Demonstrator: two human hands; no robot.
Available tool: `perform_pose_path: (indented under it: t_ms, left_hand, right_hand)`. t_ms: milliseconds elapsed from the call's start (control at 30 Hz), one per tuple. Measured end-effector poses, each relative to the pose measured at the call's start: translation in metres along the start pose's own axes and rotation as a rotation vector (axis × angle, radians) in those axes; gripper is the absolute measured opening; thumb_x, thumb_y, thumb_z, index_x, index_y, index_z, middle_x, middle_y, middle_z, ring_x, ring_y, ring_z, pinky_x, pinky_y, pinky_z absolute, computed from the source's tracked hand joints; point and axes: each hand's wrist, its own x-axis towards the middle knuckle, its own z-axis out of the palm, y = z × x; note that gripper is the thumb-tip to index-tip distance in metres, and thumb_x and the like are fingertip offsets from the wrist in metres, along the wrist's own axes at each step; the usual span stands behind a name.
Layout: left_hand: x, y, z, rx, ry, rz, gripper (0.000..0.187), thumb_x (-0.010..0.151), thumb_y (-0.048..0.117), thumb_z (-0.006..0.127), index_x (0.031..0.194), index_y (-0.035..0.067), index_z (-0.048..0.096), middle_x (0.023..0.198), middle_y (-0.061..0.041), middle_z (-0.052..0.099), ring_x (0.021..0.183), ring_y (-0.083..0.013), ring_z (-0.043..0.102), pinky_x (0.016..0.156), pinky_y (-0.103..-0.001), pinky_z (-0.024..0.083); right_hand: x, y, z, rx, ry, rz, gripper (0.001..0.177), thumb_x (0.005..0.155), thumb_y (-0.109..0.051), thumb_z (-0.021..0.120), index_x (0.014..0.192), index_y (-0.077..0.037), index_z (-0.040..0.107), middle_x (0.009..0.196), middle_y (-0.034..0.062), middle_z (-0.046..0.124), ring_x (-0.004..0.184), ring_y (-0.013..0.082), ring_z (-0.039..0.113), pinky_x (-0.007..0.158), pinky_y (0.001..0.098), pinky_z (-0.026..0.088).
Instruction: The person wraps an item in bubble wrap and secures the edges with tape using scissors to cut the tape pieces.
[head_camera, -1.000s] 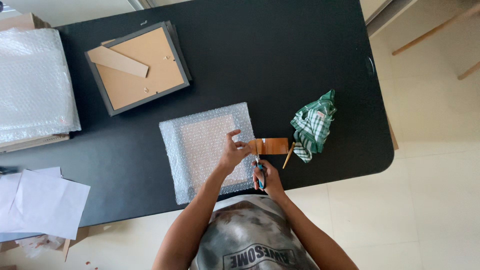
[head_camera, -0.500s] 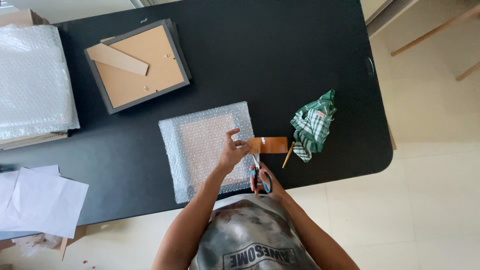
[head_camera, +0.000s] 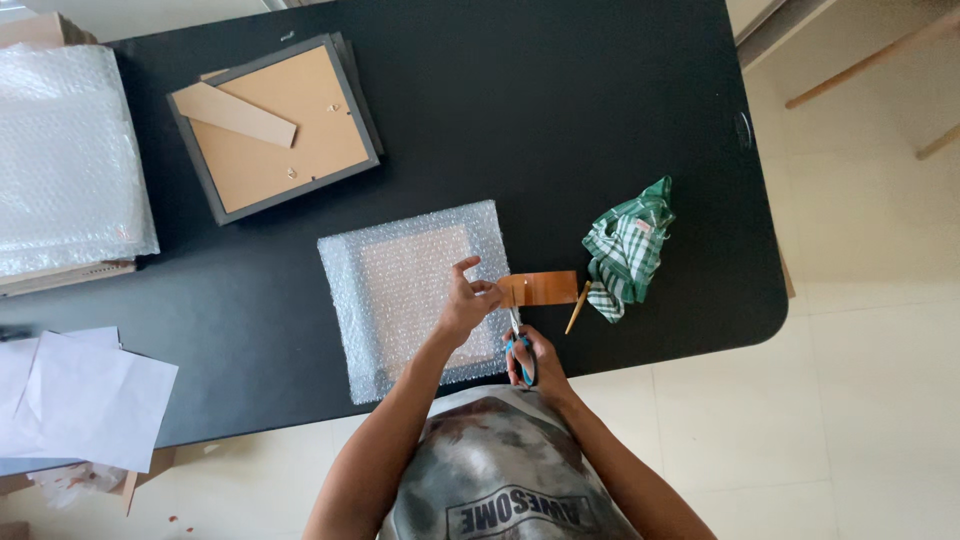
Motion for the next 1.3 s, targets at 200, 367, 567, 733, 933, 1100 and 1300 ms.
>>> perform_pose_path:
  t_ms: [200,367,567,733,933,1100,1300]
  left_hand:
    - [0.002,-0.003,0.0,-0.015,0.008,0.001,0.068,0.077,-0.003,0.058,0.135,0.014,0.026,0.073,-0.006,0.059,0.061,-0.0125,0.057,0.054,-0.019,0.05]
    - [0.005,-0.007,-0.002,-0.018,0.003,-0.011,0.069,0.077,-0.003,0.058,0.135,0.015,0.025,0.073,-0.007,0.059,0.061,-0.0136,0.058,0.055,-0.019,0.05]
    - [-0.005,0.008,0.004,0.002,0.009,-0.022,0.068,0.077,-0.001,0.058,0.135,0.013,0.025,0.073,-0.007,0.06,0.059,-0.0126,0.057,0.053,-0.018,0.048]
    - [-0.004,0.007,0.004,0.016,0.01,-0.028,0.069,0.074,0.0,0.058,0.134,0.013,0.026,0.071,-0.007,0.059,0.057,-0.012,0.055,0.052,-0.018,0.047]
    - [-0.001,0.004,0.003,0.025,0.007,-0.038,0.07,0.073,-0.001,0.058,0.134,0.012,0.026,0.069,-0.006,0.059,0.055,-0.0131,0.056,0.048,-0.02,0.045]
    - [0.002,-0.001,0.001,0.008,0.007,-0.034,0.07,0.073,-0.001,0.058,0.134,0.013,0.027,0.069,-0.008,0.059,0.057,-0.0143,0.055,0.05,-0.019,0.045]
    - [0.0,0.0,0.001,-0.008,0.0,-0.021,0.072,0.071,-0.001,0.059,0.134,0.012,0.026,0.067,-0.008,0.058,0.056,-0.0145,0.054,0.05,-0.019,0.044]
  right_hand:
    - [0.005,0.006,-0.004,-0.075,0.062,-0.067,0.033,0.09,-0.025,0.063,0.103,0.004,0.053,0.05,0.0168,0.054,0.033,0.0245,0.058,0.026,0.027,0.042]
    - [0.005,0.001,0.004,-0.07,0.062,-0.077,0.029,0.09,-0.021,0.061,0.101,0.005,0.053,0.048,0.0167,0.053,0.031,0.0242,0.055,0.025,0.0262,0.039]
    - [0.006,-0.01,0.008,-0.033,0.006,-0.044,0.047,0.092,-0.042,0.054,0.103,0.004,0.051,0.052,0.0196,0.055,0.036,0.0257,0.058,0.025,0.0265,0.04]
    - [0.009,-0.021,0.01,-0.02,0.015,-0.017,0.05,0.092,-0.045,0.053,0.104,0.003,0.05,0.054,0.02,0.055,0.039,0.0265,0.06,0.026,0.0268,0.042]
    - [0.017,-0.033,0.011,-0.108,0.039,0.037,0.048,0.094,-0.043,0.052,0.104,0.003,0.051,0.056,0.0187,0.056,0.041,0.0253,0.06,0.027,0.0247,0.042]
    - [0.022,-0.037,0.014,-0.141,0.05,0.056,0.046,0.093,-0.043,0.054,0.1,0.003,0.053,0.053,0.0173,0.055,0.037,0.0226,0.057,0.026,0.0228,0.039]
    - [0.024,-0.033,0.017,-0.113,0.129,0.091,0.042,0.091,-0.04,0.059,0.095,0.002,0.056,0.052,0.017,0.055,0.036,0.0251,0.058,0.023,0.0245,0.04]
